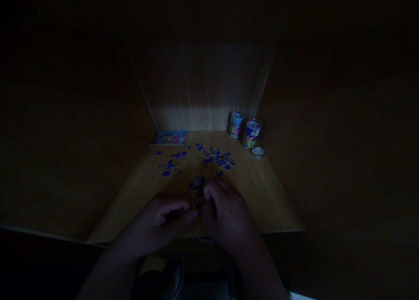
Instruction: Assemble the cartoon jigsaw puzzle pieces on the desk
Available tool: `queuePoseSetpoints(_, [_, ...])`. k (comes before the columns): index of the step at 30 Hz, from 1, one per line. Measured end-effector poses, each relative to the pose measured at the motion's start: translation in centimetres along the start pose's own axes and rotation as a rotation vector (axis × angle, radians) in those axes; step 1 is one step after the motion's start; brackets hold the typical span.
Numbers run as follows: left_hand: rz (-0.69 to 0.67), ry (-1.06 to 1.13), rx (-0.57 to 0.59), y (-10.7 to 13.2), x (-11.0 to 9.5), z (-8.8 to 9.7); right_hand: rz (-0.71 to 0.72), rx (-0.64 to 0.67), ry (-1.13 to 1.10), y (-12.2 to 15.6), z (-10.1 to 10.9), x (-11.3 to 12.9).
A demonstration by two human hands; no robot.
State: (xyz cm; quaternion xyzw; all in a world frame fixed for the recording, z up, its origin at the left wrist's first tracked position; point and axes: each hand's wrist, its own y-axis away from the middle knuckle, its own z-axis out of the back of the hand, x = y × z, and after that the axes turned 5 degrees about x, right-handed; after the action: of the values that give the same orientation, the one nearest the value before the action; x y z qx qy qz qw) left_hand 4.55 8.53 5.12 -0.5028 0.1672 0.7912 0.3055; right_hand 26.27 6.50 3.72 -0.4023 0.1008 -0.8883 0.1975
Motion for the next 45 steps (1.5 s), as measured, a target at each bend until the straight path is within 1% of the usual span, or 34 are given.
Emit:
queuePoseSetpoints(5, [-0.020, -0.014, 0.004, 0.03, 0.11, 0.05, 0.006, 0.011, 0.000, 0.11, 0.04, -0.02])
queuePoseSetpoints(10, [0.004, -0.017, 0.015, 0.17, 0.24, 0.01, 0.024, 0.007, 0.009, 0.14, 0.19, 0.27])
queuePoseSetpoints(15, [0.000, -0.030, 0.015, 0.15, 0.07, 0.00, 0.026, 0.006, 0.023, 0.20, 0.17, 0.24])
queuePoseSetpoints(22, [0.065, -0.009, 0.027, 0.21, 0.18, -0.14, 0.022, -0.004, 0.008, 0.52, 0.06, -0.04])
queuePoseSetpoints(25, [0.060, -0.003, 0.022, 0.16, 0.27, -0.19, 0.004, -0.011, 0.026, 0.57, 0.01, -0.07])
queuePoseSetpoints(32, [0.066, 0.024, 0.031, 0.19, 0.15, -0.28, 0.011, -0.022, 0.083, 0.59, -0.18, -0.14])
queuePoseSetpoints(39, [0.069, 0.004, 0.035, 0.22, 0.11, -0.28, 0.032, -0.045, 0.087, 0.67, -0.16, -0.16])
queuePoseSetpoints(45, [0.064, -0.012, 0.031, 0.28, 0.38, -0.23, 0.041, -0.039, 0.078, 0.74, -0.31, -0.30])
